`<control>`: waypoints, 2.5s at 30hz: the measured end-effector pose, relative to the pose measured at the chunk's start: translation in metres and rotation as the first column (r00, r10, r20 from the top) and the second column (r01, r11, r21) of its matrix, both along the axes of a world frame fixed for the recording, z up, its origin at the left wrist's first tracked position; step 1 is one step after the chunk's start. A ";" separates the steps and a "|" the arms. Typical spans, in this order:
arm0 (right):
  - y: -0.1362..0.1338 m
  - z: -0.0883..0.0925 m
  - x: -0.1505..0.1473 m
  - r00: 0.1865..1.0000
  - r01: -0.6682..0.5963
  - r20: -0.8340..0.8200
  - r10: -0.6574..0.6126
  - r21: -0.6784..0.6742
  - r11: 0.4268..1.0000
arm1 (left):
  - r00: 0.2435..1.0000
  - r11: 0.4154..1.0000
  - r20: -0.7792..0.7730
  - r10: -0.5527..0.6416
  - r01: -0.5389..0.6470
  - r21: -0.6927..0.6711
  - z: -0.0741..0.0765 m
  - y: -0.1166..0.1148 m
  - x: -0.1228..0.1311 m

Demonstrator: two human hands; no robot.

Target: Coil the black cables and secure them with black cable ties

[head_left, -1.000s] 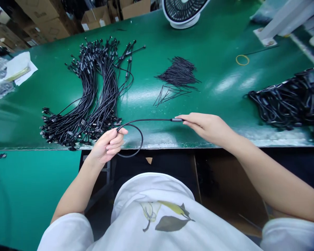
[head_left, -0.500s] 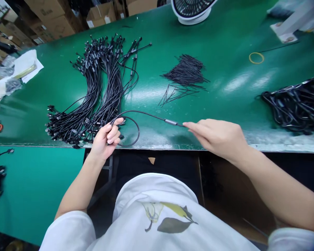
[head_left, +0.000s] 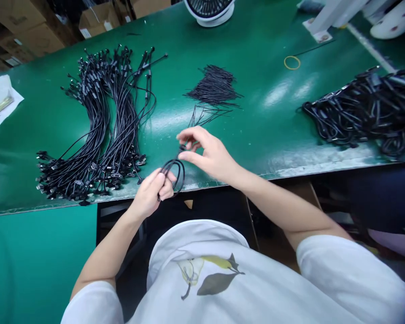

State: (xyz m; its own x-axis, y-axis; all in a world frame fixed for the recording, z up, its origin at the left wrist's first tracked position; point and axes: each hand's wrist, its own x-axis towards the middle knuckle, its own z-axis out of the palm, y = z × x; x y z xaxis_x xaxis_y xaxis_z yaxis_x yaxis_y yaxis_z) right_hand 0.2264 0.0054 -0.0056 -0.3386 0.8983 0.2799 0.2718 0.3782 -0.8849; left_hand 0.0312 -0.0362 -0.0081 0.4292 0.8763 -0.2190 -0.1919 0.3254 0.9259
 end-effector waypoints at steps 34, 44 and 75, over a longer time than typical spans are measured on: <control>-0.019 -0.047 -0.023 0.811 -0.258 -0.584 0.047 -0.285 0.923 | 0.959 0.894 0.096 -0.266 0.282 -0.347 -0.044 -0.016 0.028; -0.018 -0.046 -0.017 0.767 -0.212 -0.637 -0.081 -0.370 0.904 | 0.947 0.830 0.267 -0.178 0.290 -0.476 -0.033 -0.017 0.046; -0.027 -0.032 0.055 0.602 -0.532 0.798 -0.016 0.416 0.738 | 0.849 0.925 -0.367 -0.380 0.358 -0.129 -0.044 0.005 0.035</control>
State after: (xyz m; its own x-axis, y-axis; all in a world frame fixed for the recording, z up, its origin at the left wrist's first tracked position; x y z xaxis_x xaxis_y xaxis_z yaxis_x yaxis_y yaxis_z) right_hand 0.2813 -0.0219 -0.0375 -0.8484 0.4791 0.2251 0.4894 0.8720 -0.0114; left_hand 0.0667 -0.0312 -0.0524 0.5926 0.6522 -0.4727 0.3136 0.3538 0.8812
